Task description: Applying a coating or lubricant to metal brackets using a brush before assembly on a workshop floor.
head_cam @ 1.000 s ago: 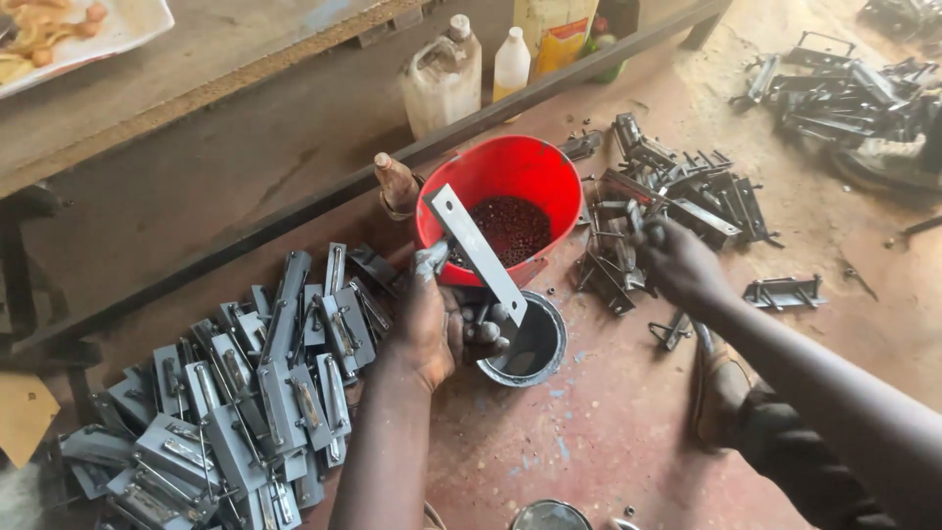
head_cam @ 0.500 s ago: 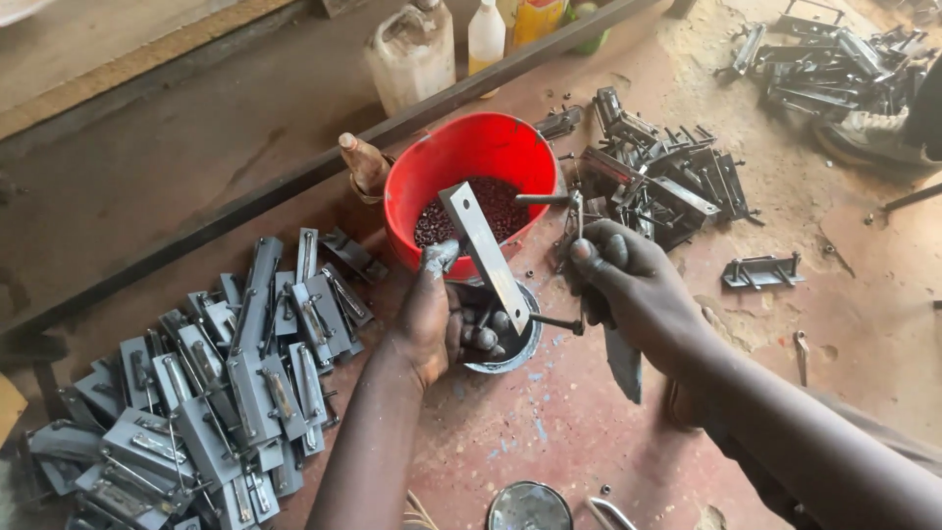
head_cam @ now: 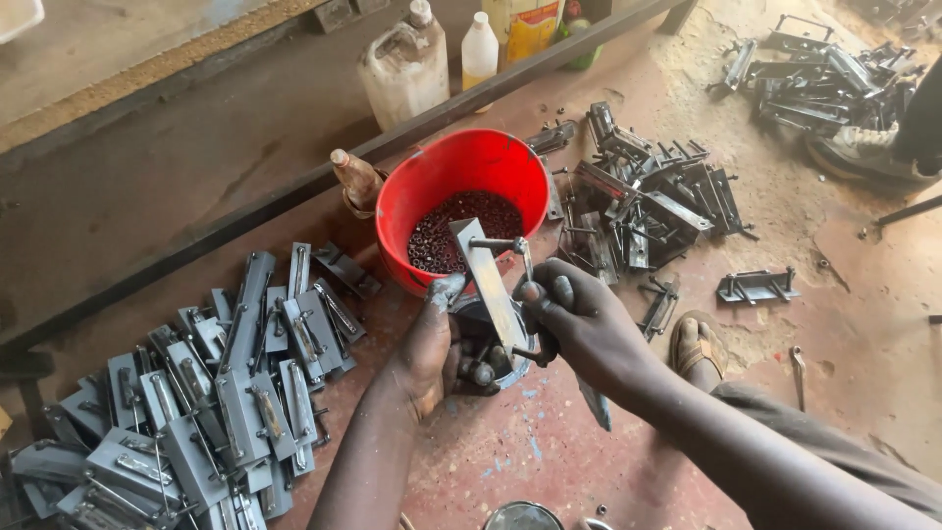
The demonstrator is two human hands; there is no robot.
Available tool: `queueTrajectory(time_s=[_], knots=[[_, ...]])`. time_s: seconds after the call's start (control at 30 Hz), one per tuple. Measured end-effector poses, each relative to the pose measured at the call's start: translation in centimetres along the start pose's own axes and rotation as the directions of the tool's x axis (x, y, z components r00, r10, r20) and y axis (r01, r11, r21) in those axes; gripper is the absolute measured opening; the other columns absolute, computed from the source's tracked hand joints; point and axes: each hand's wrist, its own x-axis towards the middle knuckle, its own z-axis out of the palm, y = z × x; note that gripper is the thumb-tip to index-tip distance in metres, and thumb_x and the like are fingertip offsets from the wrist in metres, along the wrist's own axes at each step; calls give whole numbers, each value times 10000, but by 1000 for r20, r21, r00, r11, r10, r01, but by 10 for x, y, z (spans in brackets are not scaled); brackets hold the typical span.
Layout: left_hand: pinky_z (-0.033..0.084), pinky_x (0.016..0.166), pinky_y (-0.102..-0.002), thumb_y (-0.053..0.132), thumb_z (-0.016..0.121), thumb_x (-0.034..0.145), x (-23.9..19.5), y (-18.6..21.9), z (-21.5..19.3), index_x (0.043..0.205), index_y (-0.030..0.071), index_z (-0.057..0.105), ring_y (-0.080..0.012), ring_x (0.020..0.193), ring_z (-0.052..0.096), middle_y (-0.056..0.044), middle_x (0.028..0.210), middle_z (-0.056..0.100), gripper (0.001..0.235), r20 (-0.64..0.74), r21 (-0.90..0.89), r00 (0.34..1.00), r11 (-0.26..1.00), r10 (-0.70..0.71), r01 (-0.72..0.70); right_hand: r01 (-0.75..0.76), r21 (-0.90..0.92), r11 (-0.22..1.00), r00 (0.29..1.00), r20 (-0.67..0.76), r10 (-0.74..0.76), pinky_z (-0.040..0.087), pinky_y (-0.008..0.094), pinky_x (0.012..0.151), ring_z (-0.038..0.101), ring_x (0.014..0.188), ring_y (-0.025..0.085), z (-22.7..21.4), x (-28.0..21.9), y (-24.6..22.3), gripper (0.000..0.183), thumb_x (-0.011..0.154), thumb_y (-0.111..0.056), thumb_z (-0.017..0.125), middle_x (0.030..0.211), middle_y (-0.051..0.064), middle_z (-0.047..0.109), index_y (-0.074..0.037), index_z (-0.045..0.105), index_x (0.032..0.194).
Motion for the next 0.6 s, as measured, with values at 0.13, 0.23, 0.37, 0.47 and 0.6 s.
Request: queueTrajectory(time_s=[0.13,0.23,0.37,0.47,0.6], knots=[[546,476,-360,787,544,798,4,-1,-10,926,20,719,-274,490,625,-190,704,695,797,3,8,1000,1000,0,0,14,3,1000,1000,7,-14,539,334,410,661,441,250,3,6,-1,236,988,-175,642,629,190,631,47,717,1010],[542,469,-331,771,559,798,-11,5,-3,935,20,726,-250,497,634,-161,706,696,782,32,42,999,999,2,-3,-26,-74,997,999,-22,25,544,325,449,659,489,224,5,5,-11,292,969,-228,676,704,196,671,38,737,1074],[562,467,-355,692,601,829,-16,8,1,909,6,722,-260,512,657,-179,710,705,701,48,-15,996,997,76,-75,-7,-148,989,999,-41,1,554,343,501,670,554,234,5,5,-18,362,894,-213,767,873,219,668,32,721,1156],[557,459,-358,738,587,811,-14,6,-5,889,11,720,-258,467,626,-193,687,700,743,64,-28,996,997,69,-67,-18,-148,989,999,-37,13,536,330,503,648,574,215,5,4,-23,495,835,-220,818,907,215,669,32,689,1241],[567,422,-389,711,580,830,-27,9,-5,899,1,741,-292,469,629,-219,678,683,731,162,-7,981,995,104,-104,-123,-98,987,991,46,128,463,260,429,544,517,139,10,5,-33,629,775,-204,848,1156,259,685,25,645,1325]])
